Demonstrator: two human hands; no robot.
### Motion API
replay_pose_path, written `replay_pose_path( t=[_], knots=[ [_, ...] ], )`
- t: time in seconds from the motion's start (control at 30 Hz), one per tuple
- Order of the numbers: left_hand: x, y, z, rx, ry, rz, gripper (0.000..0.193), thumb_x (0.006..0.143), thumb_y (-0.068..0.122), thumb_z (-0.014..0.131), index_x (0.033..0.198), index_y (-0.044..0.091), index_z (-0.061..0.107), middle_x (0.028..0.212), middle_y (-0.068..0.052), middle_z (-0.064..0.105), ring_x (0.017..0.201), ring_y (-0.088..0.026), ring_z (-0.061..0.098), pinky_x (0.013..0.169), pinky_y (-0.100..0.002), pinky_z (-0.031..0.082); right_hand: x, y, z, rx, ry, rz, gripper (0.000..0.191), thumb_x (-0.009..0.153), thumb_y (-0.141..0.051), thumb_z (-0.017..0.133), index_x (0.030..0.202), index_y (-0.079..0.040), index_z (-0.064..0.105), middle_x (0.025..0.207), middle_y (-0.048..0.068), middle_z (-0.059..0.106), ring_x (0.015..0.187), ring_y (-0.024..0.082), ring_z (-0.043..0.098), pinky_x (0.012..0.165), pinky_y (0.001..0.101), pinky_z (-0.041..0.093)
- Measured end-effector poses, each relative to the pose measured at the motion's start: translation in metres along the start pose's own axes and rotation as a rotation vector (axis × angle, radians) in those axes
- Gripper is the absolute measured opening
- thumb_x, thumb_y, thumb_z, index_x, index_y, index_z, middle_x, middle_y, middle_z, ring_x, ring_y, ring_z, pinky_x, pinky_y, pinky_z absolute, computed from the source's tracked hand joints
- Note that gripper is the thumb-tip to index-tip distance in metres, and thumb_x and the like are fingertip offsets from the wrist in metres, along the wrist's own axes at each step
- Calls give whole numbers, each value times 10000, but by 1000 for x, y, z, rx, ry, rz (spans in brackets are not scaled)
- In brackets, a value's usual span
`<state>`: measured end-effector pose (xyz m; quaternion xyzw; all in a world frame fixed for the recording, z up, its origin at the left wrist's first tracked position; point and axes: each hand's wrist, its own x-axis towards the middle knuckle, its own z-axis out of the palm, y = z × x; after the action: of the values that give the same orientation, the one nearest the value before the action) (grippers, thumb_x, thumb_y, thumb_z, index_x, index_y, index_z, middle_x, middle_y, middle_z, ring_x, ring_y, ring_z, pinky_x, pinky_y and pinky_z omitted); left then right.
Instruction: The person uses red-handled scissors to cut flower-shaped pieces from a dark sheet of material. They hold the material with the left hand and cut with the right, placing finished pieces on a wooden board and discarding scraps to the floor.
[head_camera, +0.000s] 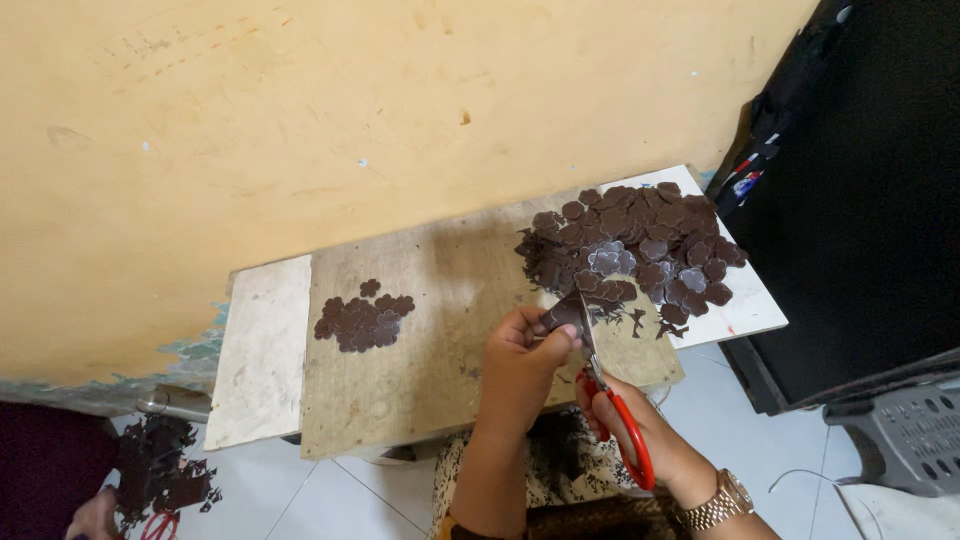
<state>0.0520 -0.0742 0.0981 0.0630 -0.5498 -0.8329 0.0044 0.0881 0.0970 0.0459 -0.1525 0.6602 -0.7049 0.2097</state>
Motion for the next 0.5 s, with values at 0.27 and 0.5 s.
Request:
replay_pose_path(
  t=[0.27,0.5],
  knots=[
    [-1,2,2,-9,27,14,141,861,18,725,977,-10,650,874,-58,721,794,-136,735,651,-231,538,1,-4,-2,-99,-5,-92,535,1014,-591,418,857,-86,494,694,-12,424,624,126,450,563,279,405],
    [-1,-2,3,-69,13,58,132,864,9,734,964,-22,656,879,-77,715,780,-138,710,659,-237,541,3,1,2,-97,97,-82,553,994,-608,425,820,-89,499,663,-15,419,596,116,413,534,281,367]
  ],
)
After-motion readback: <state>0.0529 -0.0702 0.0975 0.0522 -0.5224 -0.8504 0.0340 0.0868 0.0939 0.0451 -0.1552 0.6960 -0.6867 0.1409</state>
